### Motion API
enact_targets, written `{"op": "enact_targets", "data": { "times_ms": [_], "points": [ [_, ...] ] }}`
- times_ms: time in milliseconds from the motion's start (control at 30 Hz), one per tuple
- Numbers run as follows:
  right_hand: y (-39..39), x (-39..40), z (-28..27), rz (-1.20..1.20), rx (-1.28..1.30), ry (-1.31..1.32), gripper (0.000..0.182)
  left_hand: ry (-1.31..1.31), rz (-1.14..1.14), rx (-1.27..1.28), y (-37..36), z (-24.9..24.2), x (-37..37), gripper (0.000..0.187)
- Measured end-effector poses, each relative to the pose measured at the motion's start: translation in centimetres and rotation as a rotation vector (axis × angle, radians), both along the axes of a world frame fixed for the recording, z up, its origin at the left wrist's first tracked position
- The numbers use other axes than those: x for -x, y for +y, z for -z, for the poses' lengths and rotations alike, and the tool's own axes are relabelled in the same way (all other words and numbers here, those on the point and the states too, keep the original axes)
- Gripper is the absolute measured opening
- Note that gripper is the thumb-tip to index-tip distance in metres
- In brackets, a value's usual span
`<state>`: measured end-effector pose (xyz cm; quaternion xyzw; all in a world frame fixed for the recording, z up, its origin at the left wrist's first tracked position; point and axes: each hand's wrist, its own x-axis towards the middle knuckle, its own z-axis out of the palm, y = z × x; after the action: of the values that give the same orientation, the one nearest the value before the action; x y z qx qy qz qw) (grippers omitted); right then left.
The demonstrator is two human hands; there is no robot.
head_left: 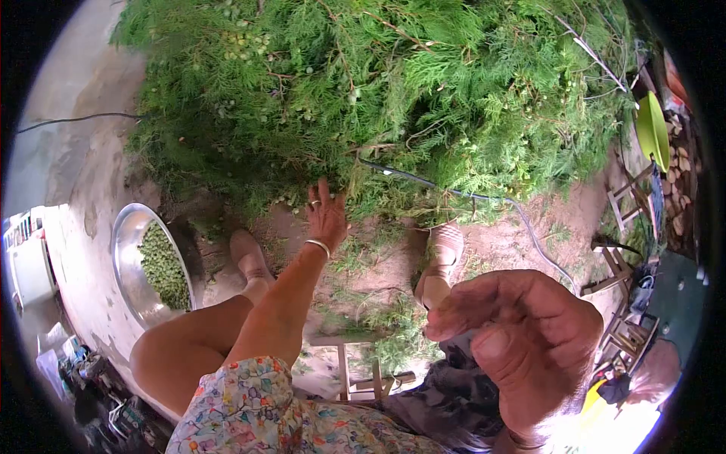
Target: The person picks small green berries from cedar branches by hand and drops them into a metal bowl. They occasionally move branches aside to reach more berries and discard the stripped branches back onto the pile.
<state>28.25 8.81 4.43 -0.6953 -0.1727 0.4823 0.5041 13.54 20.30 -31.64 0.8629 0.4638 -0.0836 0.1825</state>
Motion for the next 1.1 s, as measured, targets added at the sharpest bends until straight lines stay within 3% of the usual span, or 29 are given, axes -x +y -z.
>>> {"op": "enact_targets", "data": {
  "times_ms": [133, 167, 233, 267, 300, 333, 400, 500, 600, 800, 900, 1000, 1100],
  "points": [
    [0.0, -0.1, -0.2, 0.002, 0.012, 0.003, 0.048, -0.005, 0.165, -0.276, -2.6, 9.4, 2.7, 0.031],
    [0.2, 0.0, -0.3, 0.011, 0.01, 0.008, 0.047, -0.007, 0.167, -0.283, -2.5, 8.5, 3.2, 0.031],
    [0.1, -0.2, -0.2, 0.022, 0.0, 0.014, 0.045, -0.126, 0.134, 0.068, -2.2, 5.9, 4.1, 0.024],
    [-0.1, -0.4, 0.1, -0.025, -0.026, -0.018, 0.042, -0.286, -0.066, 0.042, -2.7, 5.2, 4.9, 0.022],
    [-0.3, -0.6, 0.3, -0.073, -0.058, -0.052, 0.039, -0.286, -0.065, 0.026, -2.0, 4.7, 5.5, 0.022],
    [-0.2, -0.8, 0.1, -0.127, -0.054, -0.122, 0.03, -0.293, -0.176, 0.235, -1.1, 4.1, 6.2, 0.026],
    [0.0, -0.7, -0.3, -0.146, -0.053, -0.086, 0.027, -0.375, -0.348, 0.615, 1.3, -0.9, 6.5, 0.027],
    [0.3, -0.4, 0.4, -0.196, -0.084, -0.136, 0.021, -0.601, -0.493, 0.761, 3.6, -7.6, 5.9, 0.016],
    [0.9, 0.7, 1.3, -0.065, -0.277, -0.17, 0.01, -0.739, -0.476, 0.871, 5.7, -14.2, 4.6, 0.017],
    [2.3, 1.6, 3.4, -0.141, -0.305, -0.29, 0.01, -1.133, -0.402, 1.05, 5.2, -26.0, 3.2, 0.015],
    [3.1, 1.9, 3.8, -0.217, -0.252, -0.309, 0.013, -1.255, -0.369, 1.133, 3.7, -29.5, 3.7, 0.016],
    [3.6, 3.0, 2.5, -0.184, -0.279, 0.103, 0.013, -1.368, -0.335, 1.128, 1.4, -31.9, 3.3, 0.02],
    [3.5, 2.0, 3.2, -0.342, -0.373, -0.048, 0.019, -1.301, -0.28, 0.99, 0.5, -32.4, 2.8, 0.022]
  ]
}}
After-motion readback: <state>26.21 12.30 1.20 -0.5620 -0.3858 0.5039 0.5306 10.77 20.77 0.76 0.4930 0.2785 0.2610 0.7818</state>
